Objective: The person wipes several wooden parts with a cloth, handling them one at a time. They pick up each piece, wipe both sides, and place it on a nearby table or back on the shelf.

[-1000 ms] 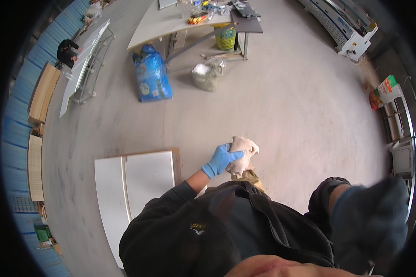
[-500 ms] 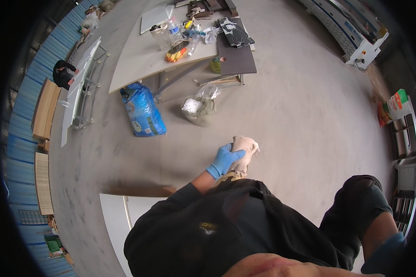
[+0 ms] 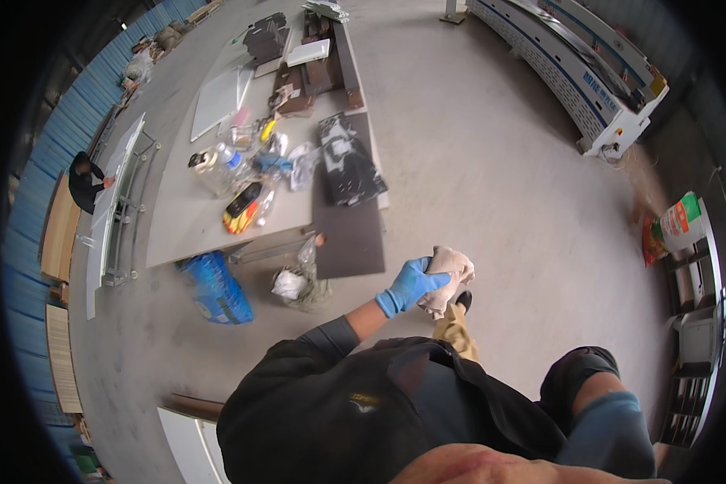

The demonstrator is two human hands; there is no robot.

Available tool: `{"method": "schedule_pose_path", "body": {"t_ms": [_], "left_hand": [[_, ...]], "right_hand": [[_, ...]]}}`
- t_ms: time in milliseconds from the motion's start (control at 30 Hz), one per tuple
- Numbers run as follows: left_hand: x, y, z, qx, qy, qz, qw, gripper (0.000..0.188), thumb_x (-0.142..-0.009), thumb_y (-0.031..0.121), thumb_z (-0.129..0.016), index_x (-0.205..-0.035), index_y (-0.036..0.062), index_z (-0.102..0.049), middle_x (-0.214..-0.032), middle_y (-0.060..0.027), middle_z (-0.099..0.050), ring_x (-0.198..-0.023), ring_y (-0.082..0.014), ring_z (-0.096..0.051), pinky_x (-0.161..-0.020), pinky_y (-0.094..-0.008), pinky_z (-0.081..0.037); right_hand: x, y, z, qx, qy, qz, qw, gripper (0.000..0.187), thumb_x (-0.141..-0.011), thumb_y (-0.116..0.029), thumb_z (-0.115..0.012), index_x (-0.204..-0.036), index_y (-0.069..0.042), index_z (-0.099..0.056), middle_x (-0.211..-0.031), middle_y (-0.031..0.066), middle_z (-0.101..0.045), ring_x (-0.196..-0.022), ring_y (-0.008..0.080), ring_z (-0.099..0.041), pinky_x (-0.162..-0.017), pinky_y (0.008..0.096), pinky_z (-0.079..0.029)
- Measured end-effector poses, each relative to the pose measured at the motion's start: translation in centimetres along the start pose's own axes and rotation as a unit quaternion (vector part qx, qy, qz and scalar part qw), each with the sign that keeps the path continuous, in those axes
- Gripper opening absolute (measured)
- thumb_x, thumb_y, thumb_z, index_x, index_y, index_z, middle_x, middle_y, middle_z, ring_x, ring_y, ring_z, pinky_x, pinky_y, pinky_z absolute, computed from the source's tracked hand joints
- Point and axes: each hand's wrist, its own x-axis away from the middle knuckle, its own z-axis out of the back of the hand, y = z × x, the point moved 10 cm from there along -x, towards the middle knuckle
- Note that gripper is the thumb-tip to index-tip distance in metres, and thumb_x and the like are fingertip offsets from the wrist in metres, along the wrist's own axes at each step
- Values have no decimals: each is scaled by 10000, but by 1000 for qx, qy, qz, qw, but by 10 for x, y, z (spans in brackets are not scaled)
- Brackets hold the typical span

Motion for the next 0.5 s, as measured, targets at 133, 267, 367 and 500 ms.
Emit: {"method": "schedule_pose_path", "body": {"t_ms": [133, 267, 367, 500], "left_hand": [[-119, 34, -18, 46, 3, -2, 999, 386, -900, 243, -799, -1161, -20, -689, -1000, -45, -729, -871, -112, -679, -763, -280, -567], [-211, 77, -35, 72, 35, 1, 997, 404, -895, 252, -807, -1165, -25, -692, -996, -41, -725, -870, -99, -667, -755, -272, -561], [-269, 123, -40, 23, 47, -43, 998, 410, -888, 243, -812, -1180, -20, -698, -1005, -29, -722, -877, -89, -657, -748, -259, -547], [-336, 154, -39, 55, 4, -13, 998, 401, -893, 248, -800, -1167, -26, -695, -1039, -23, -711, -956, -95, -639, -809, -272, -538]], "right_hand": [[152, 71, 2, -2, 93, -105, 990, 526, -1068, -375, -506, -1482, -52, -485, -1532, 157, -504, -1488, 321, -391, -1237, 468, -288], [357, 178, -39, -173, 54, -441, 879, 696, -1024, -459, -587, -1546, -33, -410, -1572, 194, -455, -1486, 343, -404, -1227, 511, -304], [538, 187, -130, -260, -156, -672, 676, 837, -992, -522, -648, -1594, -20, -354, -1602, 221, -419, -1484, 360, -413, -1219, 542, -316], [706, 103, -217, -456, -353, -737, 353, 842, -953, -446, -705, -1577, -3, -355, -1602, 196, -409, -1454, 331, -414, -1187, 453, -367]]}}
